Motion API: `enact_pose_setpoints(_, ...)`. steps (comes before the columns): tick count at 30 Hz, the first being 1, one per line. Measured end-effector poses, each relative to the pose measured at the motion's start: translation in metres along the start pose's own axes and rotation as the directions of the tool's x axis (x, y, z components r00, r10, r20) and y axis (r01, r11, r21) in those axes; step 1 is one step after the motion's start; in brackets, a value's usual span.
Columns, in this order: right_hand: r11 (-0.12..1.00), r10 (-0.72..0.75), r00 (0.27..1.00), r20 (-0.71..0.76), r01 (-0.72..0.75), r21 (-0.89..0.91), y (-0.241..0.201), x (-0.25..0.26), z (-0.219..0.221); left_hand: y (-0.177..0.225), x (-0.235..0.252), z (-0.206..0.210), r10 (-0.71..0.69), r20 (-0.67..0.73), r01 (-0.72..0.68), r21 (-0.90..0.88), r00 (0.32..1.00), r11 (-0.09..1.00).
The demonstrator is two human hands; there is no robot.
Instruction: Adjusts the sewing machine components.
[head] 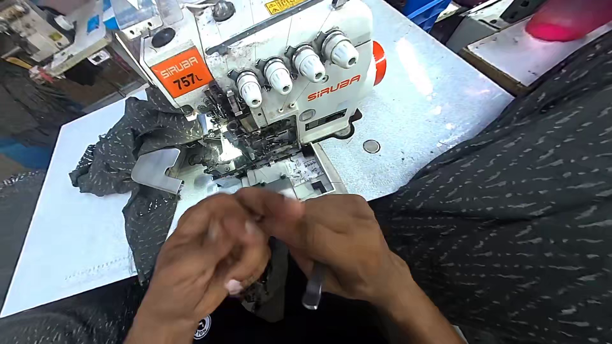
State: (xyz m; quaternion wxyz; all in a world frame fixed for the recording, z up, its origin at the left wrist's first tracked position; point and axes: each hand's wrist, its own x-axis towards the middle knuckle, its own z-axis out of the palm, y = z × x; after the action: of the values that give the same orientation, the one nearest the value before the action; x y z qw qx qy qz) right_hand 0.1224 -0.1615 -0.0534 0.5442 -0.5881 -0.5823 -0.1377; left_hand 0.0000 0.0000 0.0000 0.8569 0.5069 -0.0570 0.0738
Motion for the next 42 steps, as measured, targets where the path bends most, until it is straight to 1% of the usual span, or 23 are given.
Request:
enact_pose_setpoints(2,0.993,-0.016,0.999,0.033,0.019,-0.113,0.001,0.001,0.001,-0.003,0.005,-0.001,-0.11,-0.1,0.104,-0.064,0.989,0.992)
enact_pose_setpoints(3,0.987,-0.018,0.998,0.058,0.027,-0.157,0.002,0.002,0.002,-0.001,0.007,0.0,-0.135,-0.157,0.139,0.018,0.978,0.99)
enact_pose_setpoints(5,0.978,-0.02,0.995,0.103,0.04,-0.203,0.003,0.003,0.004,0.005,0.01,0.005,-0.068,-0.254,0.166,0.387,0.965,0.907)
enact_pose_setpoints(6,0.977,-0.024,0.994,0.11,0.047,-0.21,0.004,0.003,0.005,0.007,0.01,0.008,0.017,-0.253,0.15,0.625,0.967,0.766)
enact_pose_setpoints(7,0.976,-0.028,0.994,0.109,0.051,-0.213,0.004,0.003,0.006,0.01,0.01,0.011,0.115,-0.211,0.119,0.838,0.971,0.533)
enact_pose_setpoints(8,0.973,-0.031,0.994,0.101,0.053,-0.226,0.004,0.003,0.006,0.012,0.009,0.012,0.209,-0.124,0.078,0.973,0.97,0.216)
enact_pose_setpoints(9,0.969,-0.027,0.996,0.085,0.047,-0.244,0.004,0.003,0.005,0.012,0.007,0.011,0.271,-0.047,0.059,0.998,0.961,-0.036)
enact_pose_setpoints(10,0.964,-0.021,0.998,0.063,0.037,-0.262,0.003,0.002,0.003,0.012,0.004,0.008,0.292,-0.023,0.065,0.989,0.956,-0.136)
enact_pose_setpoints(11,0.962,-0.015,0.999,0.034,0.023,-0.272,0.003,0.002,0.0,0.012,0.001,0.004,0.28,-0.055,0.091,0.989,0.959,-0.114)
enact_pose_setpoints(12,0.96,0.0,1.0,0.01,0.003,-0.282,0.003,0.001,-0.003,0.011,-0.002,-0.001,0.237,-0.132,0.139,0.99,0.963,-0.011)
enact_pose_setpoints(14,0.954,0.042,0.999,-0.015,-0.045,-0.298,0.001,-0.004,-0.007,0.005,-0.004,-0.008,0.049,-0.318,0.284,0.897,0.947,0.339)
enact_pose_setpoints(15,0.953,0.066,0.998,-0.006,-0.065,-0.297,-0.002,-0.007,-0.008,-0.002,-0.001,-0.009,-0.067,-0.378,0.358,0.784,0.923,0.507)
enact_pose_setpoints(17,0.962,0.109,0.992,0.061,-0.09,-0.259,-0.007,-0.016,-0.004,-0.017,0.012,-0.002,-0.221,-0.437,0.437,0.49,0.872,0.754)
enact_pose_setpoints(19,0.967,0.138,0.984,0.116,-0.109,-0.23,-0.012,-0.025,0.0,-0.026,0.03,0.007,-0.236,-0.484,0.423,0.323,0.843,0.847)
enact_pose_setpoints(21,0.966,0.162,0.984,0.077,-0.143,-0.214,-0.015,-0.03,-0.001,-0.032,0.046,0.008,-0.173,-0.452,0.392,0.453,0.875,0.801)
enact_pose_setpoints(22,0.961,0.185,0.983,0.015,-0.178,-0.213,-0.017,-0.03,-0.003,-0.034,0.052,0.005,-0.16,-0.398,0.385,0.587,0.903,0.712)
enact_pose_setpoints(24,0.932,0.265,0.954,-0.138,-0.291,-0.218,-0.021,-0.022,-0.012,-0.037,0.065,0.0,-0.153,-0.334,0.367,0.817,0.93,0.445)
enact_pose_setpoints(26,0.872,0.362,0.886,-0.289,-0.431,-0.231,-0.018,-0.01,-0.027,-0.04,0.076,-0.001,-0.156,-0.345,0.373,0.902,0.926,0.218)
enact_pose_setpoints(28,0.73,0.476,0.796,-0.374,-0.595,-0.337,-0.004,0.001,-0.047,-0.043,0.083,-0.002,-0.175,-0.377,0.398,0.912,0.909,0.102)
enact_pose_setpoints(32,0.44,0.626,0.604,-0.493,-0.796,-0.416,0.038,0.014,-0.067,-0.047,0.082,0.002,-0.169,-0.367,0.383,0.921,0.915,0.071)
enact_pose_setpoints(36,0.21,0.697,0.461,-0.549,-0.863,-0.459,0.077,0.014,-0.076,-0.055,0.081,0.012,-0.158,-0.302,0.323,0.937,0.94,0.131)
enact_pose_setpoints(38,0.142,0.737,0.406,-0.541,-0.875,-0.463,0.094,0.015,-0.083,-0.057,0.079,0.013,-0.173,-0.319,0.347,0.922,0.932,0.169)
enact_pose_setpoints(42,0.155,0.782,0.409,-0.471,-0.859,-0.489,0.119,0.009,-0.092,-0.056,0.072,0.023,-0.196,-0.327,0.365,0.908,0.925,0.207)
